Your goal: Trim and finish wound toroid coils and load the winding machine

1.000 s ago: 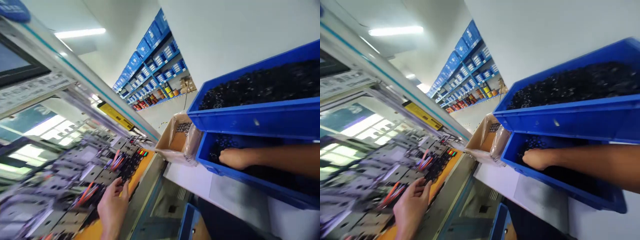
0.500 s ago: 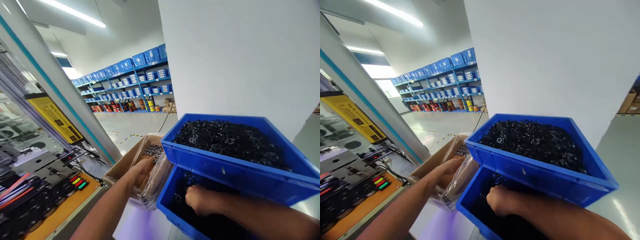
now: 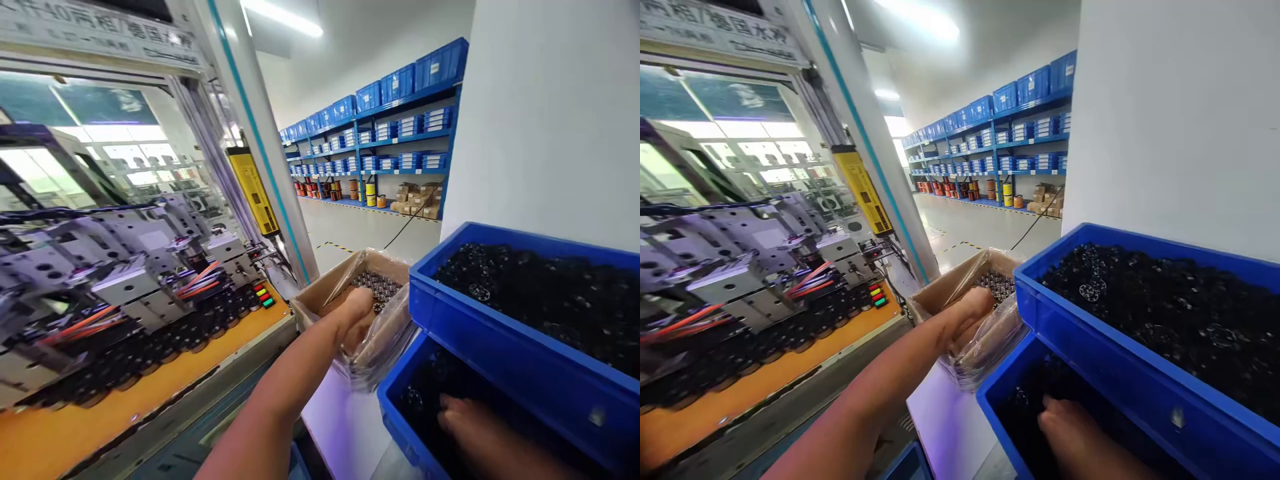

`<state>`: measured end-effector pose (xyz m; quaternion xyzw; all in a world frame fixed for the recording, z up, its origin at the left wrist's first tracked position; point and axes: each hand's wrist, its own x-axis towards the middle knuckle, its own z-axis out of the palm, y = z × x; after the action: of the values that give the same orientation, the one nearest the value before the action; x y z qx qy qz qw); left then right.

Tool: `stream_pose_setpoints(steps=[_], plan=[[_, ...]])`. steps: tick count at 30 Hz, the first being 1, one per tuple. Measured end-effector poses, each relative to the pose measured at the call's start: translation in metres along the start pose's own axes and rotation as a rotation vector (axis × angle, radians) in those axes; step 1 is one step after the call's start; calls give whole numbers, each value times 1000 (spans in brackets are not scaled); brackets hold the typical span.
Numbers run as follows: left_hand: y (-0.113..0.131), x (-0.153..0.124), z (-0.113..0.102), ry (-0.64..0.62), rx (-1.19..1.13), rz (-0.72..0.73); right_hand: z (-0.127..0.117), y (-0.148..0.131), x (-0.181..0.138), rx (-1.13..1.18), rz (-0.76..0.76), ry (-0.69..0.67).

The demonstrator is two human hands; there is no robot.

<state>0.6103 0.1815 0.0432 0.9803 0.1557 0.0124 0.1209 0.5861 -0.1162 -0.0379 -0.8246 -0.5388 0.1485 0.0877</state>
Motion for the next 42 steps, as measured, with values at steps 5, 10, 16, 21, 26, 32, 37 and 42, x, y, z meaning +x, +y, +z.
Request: stream_pose_setpoints(steps=[5, 10, 16, 21, 26, 32, 37, 42], plan=[[-8, -73, -33, 269, -265, 84, -6, -5, -6, -9, -32, -6], [-14, -228, -21, 574, -509, 167, -27, -22, -1, -32, -92, 69], [-5, -337, -1, 766, -783, 139, -58, -54, -2, -83, -297, 438], [13, -359, 0, 717, -1001, 68, -69, -131, -20, 19, -792, 794], [24, -368, 9, 661, -1120, 99, -47, -170, -37, 222, -920, 863], [36, -368, 19, 663, -1208, 70, -36, -167, -41, 245, -933, 892], [39, -365, 23, 625, -1252, 75, -36, -166, -39, 296, -948, 861], [34, -360, 30, 525, -1427, 57, -33, -162, -35, 337, -960, 849]])
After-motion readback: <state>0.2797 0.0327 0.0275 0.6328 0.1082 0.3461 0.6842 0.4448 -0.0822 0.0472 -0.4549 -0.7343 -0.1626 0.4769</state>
